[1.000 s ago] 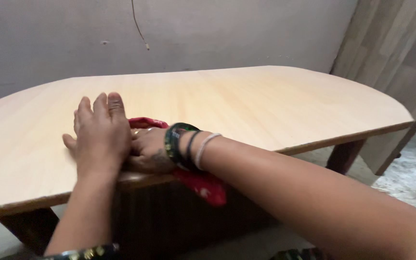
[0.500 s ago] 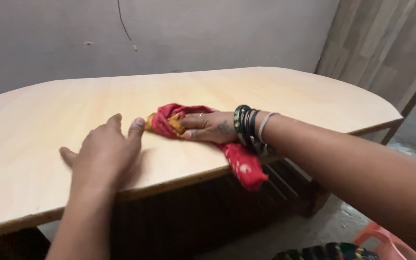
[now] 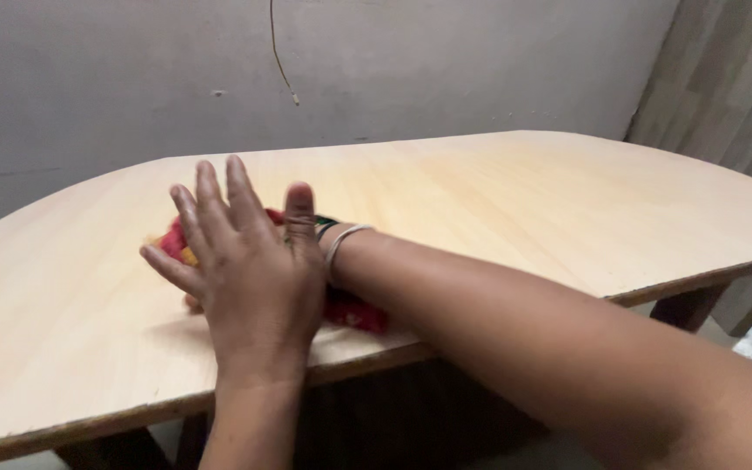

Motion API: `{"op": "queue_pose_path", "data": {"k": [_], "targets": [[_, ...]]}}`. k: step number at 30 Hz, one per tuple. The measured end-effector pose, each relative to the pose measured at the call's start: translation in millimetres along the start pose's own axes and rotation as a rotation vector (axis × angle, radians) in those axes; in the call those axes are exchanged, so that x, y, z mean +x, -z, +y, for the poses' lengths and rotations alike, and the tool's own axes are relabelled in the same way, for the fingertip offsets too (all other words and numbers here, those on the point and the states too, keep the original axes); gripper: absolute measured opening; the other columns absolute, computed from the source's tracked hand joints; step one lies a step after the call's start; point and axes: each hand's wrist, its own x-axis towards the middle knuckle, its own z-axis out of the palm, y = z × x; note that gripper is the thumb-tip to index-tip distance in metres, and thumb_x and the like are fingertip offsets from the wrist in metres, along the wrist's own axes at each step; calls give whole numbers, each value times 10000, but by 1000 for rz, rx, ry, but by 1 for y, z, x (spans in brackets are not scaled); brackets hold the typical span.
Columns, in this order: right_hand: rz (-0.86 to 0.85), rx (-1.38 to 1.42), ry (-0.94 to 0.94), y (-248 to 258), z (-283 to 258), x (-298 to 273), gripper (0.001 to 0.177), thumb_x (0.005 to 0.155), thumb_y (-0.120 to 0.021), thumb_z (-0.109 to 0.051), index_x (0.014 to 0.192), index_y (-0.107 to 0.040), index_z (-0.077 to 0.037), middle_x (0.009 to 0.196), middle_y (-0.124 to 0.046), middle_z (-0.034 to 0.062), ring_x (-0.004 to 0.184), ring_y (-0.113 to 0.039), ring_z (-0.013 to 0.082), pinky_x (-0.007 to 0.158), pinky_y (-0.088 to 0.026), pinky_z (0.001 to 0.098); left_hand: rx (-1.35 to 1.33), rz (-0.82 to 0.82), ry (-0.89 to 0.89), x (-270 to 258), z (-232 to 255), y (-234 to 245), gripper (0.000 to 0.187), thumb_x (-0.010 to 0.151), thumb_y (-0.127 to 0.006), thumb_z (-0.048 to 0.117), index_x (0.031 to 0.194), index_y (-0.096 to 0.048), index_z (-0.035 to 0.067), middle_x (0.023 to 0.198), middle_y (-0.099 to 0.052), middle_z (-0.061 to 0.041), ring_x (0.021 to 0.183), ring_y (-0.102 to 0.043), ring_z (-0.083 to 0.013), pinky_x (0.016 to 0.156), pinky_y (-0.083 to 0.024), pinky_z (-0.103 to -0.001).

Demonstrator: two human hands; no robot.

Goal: The person wipes a light-colored wooden table and a dark wooden bench using a red cloth. They dip the cloth into a pink bucket of water, wring it out, and wipe the surfaces in circular and back-and-forth motions.

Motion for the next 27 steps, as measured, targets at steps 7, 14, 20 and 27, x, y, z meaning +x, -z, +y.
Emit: {"op": "queue_pose_path", "data": {"k": [7, 14, 20, 27], "targets": [[70, 71, 173, -8, -50, -45, 631, 1020, -372, -547, 1533, -437, -185, 1622, -373, 146, 1487, -354, 351, 1209, -285, 472, -240, 154, 78, -1, -1, 17, 759, 1069, -164, 600, 1433, -540, 50, 1566, -406, -241, 1475, -337, -400, 1141, -104, -688], [147, 159, 267, -21, -29, -127, 625, 1045, -358, -539, 1524, -471, -153, 1620, -395, 153, 1523, -313, 369, 1228, -269, 493, -325, -2, 350, 4, -20, 18, 593, 1066, -341, 518, 1267, -668, 66, 1437, -573, -159, 1336, -540, -309, 1141, -410, -462], [37, 223, -76, -6, 27, -199, 686, 990, -417, -570, 1533, -429, -151, 1657, -307, 109, 1552, -220, 296, 1236, -218, 452, 21, -394, 407, 12, -11, 11, 590, 983, -447, 556, 1442, -533, 195, 1554, -456, -82, 1443, -417, -264, 1203, -219, -622], [-12, 182, -418, 7, 89, -171, 706, 975, -368, -591, 1577, -327, -225, 1684, -237, 51, 1543, -231, 269, 1244, -201, 449, 344, -782, 260, 8, 7, 0, 837, 936, -282, 720, 1617, -117, 263, 1695, -90, -33, 1564, -26, -251, 1219, 52, -627]]}}
